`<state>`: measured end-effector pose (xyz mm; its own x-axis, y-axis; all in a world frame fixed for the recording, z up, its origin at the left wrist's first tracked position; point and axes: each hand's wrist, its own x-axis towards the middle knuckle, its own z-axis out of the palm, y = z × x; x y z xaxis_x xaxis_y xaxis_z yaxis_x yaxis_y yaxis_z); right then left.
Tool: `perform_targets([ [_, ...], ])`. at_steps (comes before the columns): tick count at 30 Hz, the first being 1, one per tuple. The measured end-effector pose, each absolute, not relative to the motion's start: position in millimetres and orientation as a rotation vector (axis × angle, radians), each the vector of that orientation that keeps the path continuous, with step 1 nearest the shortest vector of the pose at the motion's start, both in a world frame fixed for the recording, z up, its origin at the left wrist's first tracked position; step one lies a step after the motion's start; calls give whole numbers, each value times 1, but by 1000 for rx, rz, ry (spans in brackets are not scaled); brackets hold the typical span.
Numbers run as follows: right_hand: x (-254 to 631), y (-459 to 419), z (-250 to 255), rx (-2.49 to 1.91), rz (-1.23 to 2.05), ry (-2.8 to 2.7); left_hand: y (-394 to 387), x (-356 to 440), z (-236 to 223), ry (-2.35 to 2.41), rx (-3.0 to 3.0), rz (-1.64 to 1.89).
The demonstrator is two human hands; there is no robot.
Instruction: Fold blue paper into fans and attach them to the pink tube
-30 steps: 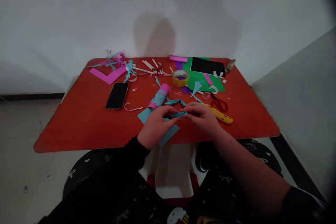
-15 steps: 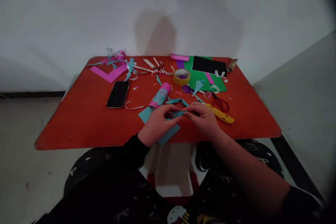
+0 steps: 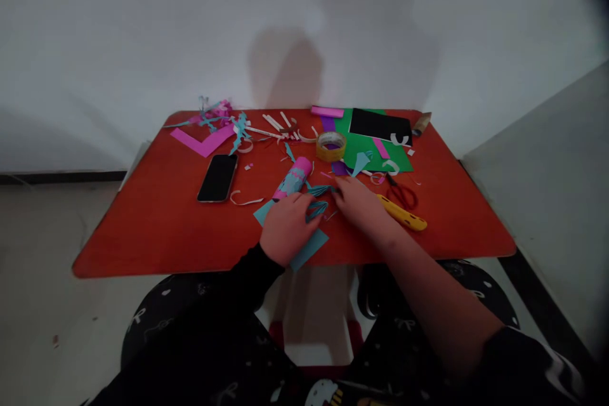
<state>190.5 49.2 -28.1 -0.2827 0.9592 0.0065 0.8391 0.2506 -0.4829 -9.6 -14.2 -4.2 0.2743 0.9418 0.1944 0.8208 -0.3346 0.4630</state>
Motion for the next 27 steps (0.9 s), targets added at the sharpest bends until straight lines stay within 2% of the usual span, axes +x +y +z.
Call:
perform_targets([
  [6,189,48,-34,-1591,769,-2207,-11,-10,-12,1584,2261,689],
  [11,184,41,-31,-1441,1380,-1719,-10,-9,-7,1589,2223,717],
  [14,181,34,-26,-1370,1593,-1494,-10,-9,-3,1601,2229,704],
  [20,180,28,-20,-1247,1808,-1278,-10,-10,-2,1589,2259,708],
  [27,179,25,-21,-1305,1691,-1382,-11,-10,3,1638,2271,616],
])
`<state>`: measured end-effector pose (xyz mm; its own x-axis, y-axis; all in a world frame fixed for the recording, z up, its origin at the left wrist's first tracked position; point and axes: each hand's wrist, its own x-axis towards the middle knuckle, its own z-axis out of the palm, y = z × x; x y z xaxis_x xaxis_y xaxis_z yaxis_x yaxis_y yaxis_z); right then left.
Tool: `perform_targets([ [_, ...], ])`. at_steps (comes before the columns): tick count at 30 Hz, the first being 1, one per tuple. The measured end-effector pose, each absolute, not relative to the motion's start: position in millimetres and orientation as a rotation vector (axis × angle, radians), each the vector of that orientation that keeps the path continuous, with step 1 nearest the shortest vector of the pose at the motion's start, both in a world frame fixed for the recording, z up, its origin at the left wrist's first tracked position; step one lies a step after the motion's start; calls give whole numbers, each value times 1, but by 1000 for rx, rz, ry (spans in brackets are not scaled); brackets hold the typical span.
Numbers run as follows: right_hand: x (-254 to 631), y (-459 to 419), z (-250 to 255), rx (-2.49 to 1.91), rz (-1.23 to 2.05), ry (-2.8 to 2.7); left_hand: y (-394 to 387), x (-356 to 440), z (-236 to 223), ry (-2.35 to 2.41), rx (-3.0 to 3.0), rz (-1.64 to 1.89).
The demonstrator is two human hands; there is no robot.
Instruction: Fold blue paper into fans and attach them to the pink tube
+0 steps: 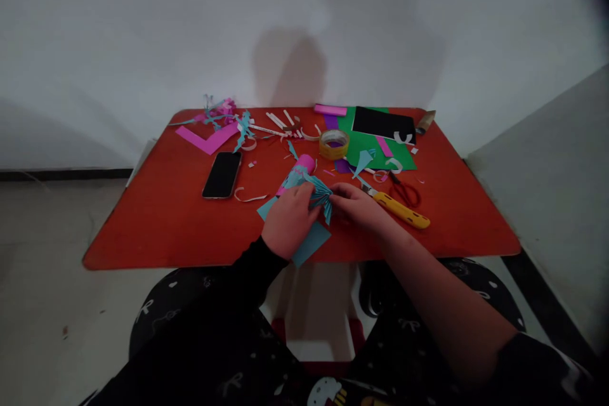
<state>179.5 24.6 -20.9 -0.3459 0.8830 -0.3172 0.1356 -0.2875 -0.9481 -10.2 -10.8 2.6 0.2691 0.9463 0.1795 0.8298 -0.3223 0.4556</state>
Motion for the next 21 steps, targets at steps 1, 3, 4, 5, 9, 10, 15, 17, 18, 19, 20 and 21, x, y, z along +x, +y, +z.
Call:
perform_targets([
  [1,180,25,-20,-1321,1661,-1398,-11,-10,4,1642,2278,596],
  [3,180,25,-20,-1343,1598,-1432,-11,-10,6,1640,2286,576],
  [4,180,26,-19,-1347,1571,-1447,-11,-10,6,1631,2285,580],
  [5,180,26,-19,-1339,1553,-1455,-11,-10,6,1620,2278,597],
  [9,178,25,-18,-1251,1561,-1398,-8,-13,7,1490,2118,719],
  [10,178,24,-17,-1241,1581,-1373,-7,-14,7,1439,2034,758],
  [15,174,22,-11,-1246,1618,-1253,0,-15,3,1257,1494,950],
  [17,174,20,-9,-1233,1621,-1230,1,-13,0,1198,1266,981],
  [18,173,20,-9,-1226,1618,-1226,1,-11,-1,1160,1156,986],
  [19,173,19,-9,-1221,1606,-1225,0,-10,-2,1116,1050,986],
  [20,173,19,-9,-1219,1592,-1228,-1,-8,-3,1071,954,982],
  [21,173,19,-9,-1219,1575,-1235,-1,-6,-3,1032,872,979],
])
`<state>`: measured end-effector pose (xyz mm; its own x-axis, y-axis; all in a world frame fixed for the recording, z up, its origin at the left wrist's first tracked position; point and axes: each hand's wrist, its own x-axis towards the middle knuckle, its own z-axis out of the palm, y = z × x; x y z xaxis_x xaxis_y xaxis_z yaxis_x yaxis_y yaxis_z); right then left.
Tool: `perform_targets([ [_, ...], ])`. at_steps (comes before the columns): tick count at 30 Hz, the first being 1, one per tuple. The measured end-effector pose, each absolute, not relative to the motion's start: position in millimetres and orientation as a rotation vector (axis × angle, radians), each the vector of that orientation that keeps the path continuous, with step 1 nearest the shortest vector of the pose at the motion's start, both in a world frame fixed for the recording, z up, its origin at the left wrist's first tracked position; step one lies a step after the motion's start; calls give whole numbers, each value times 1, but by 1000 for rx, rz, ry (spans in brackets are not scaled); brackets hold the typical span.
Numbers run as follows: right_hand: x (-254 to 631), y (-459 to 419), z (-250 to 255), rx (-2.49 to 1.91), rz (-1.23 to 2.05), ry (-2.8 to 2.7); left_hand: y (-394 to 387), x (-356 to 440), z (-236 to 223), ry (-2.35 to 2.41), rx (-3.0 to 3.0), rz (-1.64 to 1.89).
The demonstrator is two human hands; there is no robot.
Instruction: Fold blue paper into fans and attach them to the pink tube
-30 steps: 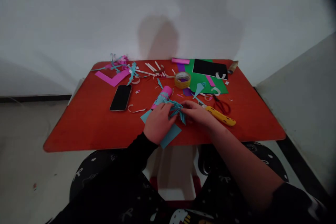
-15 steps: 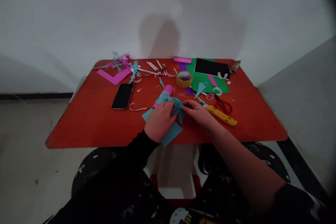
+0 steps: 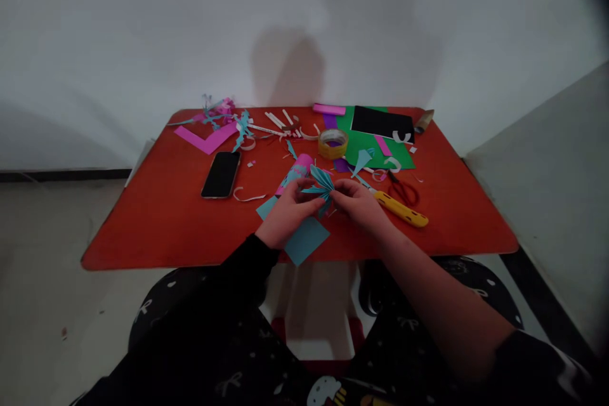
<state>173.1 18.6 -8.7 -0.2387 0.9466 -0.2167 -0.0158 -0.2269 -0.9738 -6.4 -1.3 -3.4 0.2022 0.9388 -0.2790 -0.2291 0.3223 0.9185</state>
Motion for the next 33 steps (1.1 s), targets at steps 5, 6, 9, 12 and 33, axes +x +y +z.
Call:
perform_targets([
  [5,173,17,-10,-1193,1531,-1255,-2,-4,-2,983,753,1014],
  [6,173,17,-10,-1174,1526,-1249,-2,-5,-2,998,780,1013],
  [9,173,16,-11,-1127,1499,-1249,-1,-7,0,1086,918,1000],
  [12,173,15,-12,-1113,1448,-1266,-1,-8,1,1153,1039,996],
  [33,176,12,-10,-1253,1521,-1251,0,-8,4,1214,1050,912],
])
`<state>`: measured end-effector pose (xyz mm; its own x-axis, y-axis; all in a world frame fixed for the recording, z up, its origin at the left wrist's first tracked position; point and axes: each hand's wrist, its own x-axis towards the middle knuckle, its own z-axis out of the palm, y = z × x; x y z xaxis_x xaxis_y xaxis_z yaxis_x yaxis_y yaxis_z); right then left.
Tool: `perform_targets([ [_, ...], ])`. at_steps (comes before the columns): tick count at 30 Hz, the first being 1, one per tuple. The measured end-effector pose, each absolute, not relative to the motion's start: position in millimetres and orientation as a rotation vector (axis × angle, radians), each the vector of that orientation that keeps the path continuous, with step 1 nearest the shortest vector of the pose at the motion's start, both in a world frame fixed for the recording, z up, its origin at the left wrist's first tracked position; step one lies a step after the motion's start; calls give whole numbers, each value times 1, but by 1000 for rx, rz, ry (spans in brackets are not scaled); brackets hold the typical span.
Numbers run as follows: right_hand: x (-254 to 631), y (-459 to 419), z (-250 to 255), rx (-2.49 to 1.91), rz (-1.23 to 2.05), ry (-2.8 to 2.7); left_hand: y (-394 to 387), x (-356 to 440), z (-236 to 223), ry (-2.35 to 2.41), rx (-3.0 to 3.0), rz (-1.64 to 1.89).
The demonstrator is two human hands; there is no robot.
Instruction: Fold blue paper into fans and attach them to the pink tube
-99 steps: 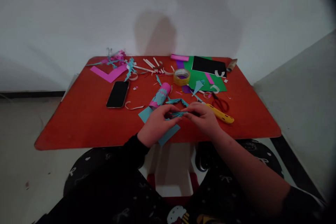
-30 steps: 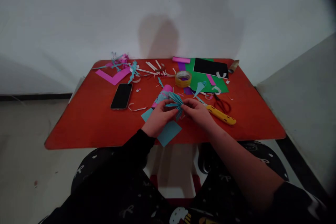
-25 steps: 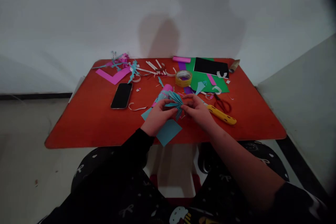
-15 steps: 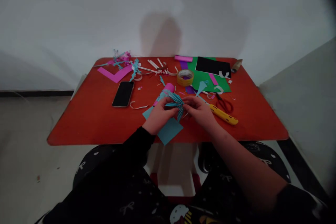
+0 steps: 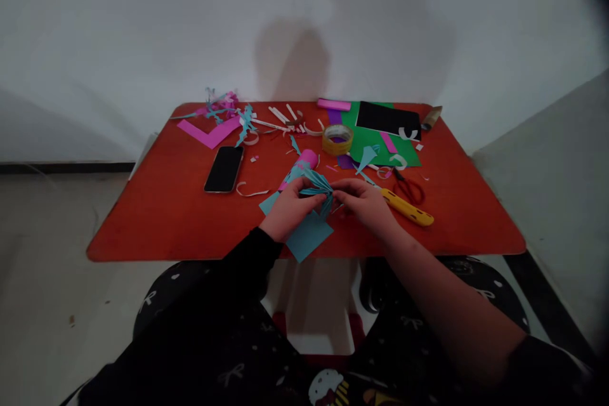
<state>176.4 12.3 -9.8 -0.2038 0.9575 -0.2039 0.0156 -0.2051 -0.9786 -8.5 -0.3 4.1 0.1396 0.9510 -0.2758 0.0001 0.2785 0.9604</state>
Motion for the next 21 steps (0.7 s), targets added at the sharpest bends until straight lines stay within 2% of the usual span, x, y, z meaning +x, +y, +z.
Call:
perform_targets([
  [13,177,12,-13,-1196,1551,-1080,1,-12,2,1243,1104,860],
  [21,175,9,-9,-1227,1570,-1162,0,-10,4,1219,1074,860],
])
